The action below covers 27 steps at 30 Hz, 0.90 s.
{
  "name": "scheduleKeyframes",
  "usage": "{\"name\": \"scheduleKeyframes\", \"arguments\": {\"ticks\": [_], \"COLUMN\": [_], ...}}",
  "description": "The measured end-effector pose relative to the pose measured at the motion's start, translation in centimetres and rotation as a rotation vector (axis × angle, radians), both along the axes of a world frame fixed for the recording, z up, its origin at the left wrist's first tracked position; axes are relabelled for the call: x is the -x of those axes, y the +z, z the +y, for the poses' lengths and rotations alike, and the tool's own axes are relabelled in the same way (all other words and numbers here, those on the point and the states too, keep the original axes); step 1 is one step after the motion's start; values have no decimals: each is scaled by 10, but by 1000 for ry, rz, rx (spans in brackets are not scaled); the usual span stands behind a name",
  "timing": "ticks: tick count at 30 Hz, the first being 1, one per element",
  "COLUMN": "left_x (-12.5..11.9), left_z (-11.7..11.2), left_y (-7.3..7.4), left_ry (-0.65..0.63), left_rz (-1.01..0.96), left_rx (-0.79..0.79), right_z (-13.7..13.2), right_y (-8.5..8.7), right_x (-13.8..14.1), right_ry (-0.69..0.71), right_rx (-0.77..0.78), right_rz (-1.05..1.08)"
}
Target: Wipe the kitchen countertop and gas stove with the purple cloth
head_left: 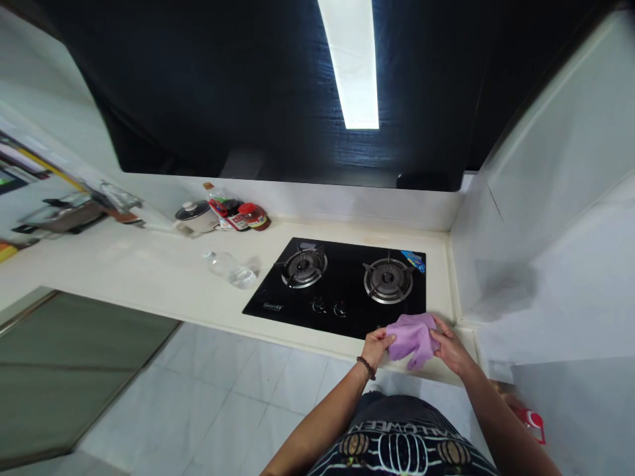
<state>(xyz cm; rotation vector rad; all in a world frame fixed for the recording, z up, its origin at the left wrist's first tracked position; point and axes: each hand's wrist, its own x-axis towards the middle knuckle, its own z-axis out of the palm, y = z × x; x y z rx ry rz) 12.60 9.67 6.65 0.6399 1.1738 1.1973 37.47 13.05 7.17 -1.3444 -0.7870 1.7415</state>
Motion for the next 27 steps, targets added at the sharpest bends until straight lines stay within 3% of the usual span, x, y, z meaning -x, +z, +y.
{"name": "scheduleKeyframes", "arguments": {"ticks": [3, 7, 10, 12, 15, 18, 21, 24, 27], "left_x": [1, 8, 15, 21, 25, 22, 16, 12, 9], "left_z": [-1, 8, 14, 13, 3, -17, -36, -43, -38], "left_y": [1, 20, 37, 40, 25, -6, -34, -46, -47], "left_ry": [50, 158, 156, 111, 1, -101, -182, -214, -205], "left_rz": [106, 343, 453, 495, 601, 696, 705, 686, 620], "left_rx": [-53, -262, -453, -507, -418, -296, -226, -116, 9], "right_z": [2, 21, 38, 44, 37, 15, -8, -16, -13], "right_y": [5, 22, 32, 29, 5, -35, -69, -82, -77], "right_x": [-4, -2, 3, 3, -6, -17, -23, -22, -18], "right_ry": [109, 271, 224, 167, 191, 267, 230, 105, -10], "right_rx": [-114, -351, -609, -723, -748, -650, -536, -421, -263], "right_rz": [-44, -249, -475, -593, -739, -805, -749, -644, -581]}}
